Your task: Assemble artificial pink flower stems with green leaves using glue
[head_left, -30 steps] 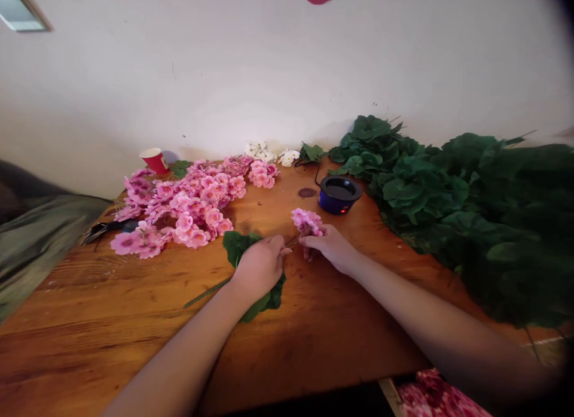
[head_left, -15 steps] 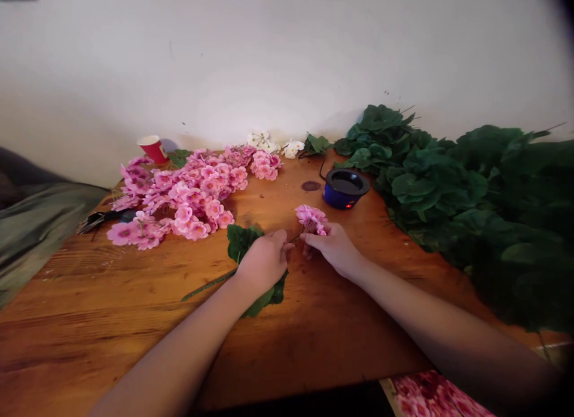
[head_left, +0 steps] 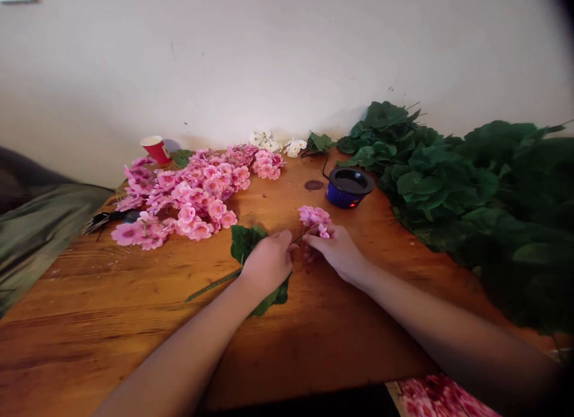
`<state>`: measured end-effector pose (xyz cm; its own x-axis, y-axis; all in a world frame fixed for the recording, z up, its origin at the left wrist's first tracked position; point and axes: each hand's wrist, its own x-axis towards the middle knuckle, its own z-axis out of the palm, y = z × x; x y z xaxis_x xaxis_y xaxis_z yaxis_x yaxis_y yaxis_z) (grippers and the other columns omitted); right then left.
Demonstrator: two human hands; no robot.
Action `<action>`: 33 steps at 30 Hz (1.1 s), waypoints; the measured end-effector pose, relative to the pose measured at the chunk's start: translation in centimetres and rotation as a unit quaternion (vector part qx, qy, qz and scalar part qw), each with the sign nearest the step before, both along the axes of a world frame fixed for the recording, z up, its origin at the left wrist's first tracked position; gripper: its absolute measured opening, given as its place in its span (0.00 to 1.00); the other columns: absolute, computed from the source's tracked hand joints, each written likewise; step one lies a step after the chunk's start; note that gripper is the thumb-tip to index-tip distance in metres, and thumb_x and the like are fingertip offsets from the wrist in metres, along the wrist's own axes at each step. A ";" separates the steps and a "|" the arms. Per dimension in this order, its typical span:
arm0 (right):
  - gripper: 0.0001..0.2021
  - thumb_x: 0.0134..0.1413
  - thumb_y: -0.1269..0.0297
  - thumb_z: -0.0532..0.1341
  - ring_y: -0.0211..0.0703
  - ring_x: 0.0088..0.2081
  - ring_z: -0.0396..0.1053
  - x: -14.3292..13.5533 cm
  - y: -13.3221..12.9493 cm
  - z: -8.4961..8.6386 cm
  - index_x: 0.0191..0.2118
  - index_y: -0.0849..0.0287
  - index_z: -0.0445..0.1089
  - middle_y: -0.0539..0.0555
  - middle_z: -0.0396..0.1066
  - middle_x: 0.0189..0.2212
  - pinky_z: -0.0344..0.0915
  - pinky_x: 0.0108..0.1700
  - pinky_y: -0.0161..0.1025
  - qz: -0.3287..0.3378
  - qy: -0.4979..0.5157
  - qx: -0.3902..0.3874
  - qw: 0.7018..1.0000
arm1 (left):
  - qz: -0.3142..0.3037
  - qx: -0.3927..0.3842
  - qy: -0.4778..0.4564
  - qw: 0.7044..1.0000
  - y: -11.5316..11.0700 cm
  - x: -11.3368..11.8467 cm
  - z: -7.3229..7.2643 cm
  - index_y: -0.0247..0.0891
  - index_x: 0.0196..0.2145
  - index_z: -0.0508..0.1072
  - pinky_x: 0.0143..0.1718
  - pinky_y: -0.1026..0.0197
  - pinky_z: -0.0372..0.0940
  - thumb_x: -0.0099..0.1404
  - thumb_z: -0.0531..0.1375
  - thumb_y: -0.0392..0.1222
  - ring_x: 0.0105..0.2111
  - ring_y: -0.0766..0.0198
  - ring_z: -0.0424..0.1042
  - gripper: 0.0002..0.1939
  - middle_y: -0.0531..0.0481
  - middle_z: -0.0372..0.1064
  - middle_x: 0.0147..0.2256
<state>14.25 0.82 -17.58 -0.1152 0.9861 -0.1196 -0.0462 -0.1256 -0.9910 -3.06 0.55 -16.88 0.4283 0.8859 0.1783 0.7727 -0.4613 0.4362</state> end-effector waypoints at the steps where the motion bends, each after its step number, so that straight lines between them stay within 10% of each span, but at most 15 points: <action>1: 0.07 0.47 0.63 0.65 0.41 0.21 0.71 0.0 0.0 0.0 0.25 0.59 0.69 0.50 0.71 0.19 0.71 0.25 0.38 0.001 -0.004 0.001 1.000 | -0.001 0.000 0.007 1.000 0.0 0.0 0.0 0.39 0.29 0.61 0.33 0.61 0.63 0.61 0.51 0.25 0.33 0.61 0.72 0.10 0.48 0.70 0.31; 22: 0.12 0.48 0.56 0.67 0.42 0.23 0.70 -0.1 0.3 0.7 0.27 0.57 0.66 0.52 0.72 0.21 0.70 0.28 0.41 0.063 -0.006 0.011 0.998 | 0.000 0.015 0.002 1.000 0.3 -0.7 0.3 0.38 0.29 0.63 0.34 0.62 0.62 0.64 0.52 0.27 0.32 0.61 0.71 0.09 0.48 0.69 0.29; 33: 0.13 0.46 0.55 0.68 0.41 0.21 0.68 0.2 0.6 0.4 0.27 0.58 0.68 0.50 0.68 0.21 0.68 0.23 0.39 -0.071 0.015 0.044 0.996 | 0.010 0.059 -0.025 0.998 0.7 -2.3 1.8 0.38 0.30 0.68 0.36 0.60 0.59 0.69 0.58 0.43 0.34 0.60 0.70 0.10 0.49 0.70 0.31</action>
<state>14.49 1.45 -17.14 0.0243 0.9993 -0.0299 -0.0880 -0.0277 -0.9957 -5.33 1.26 -15.04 0.3993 0.8655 0.3025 0.7607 -0.4969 0.4176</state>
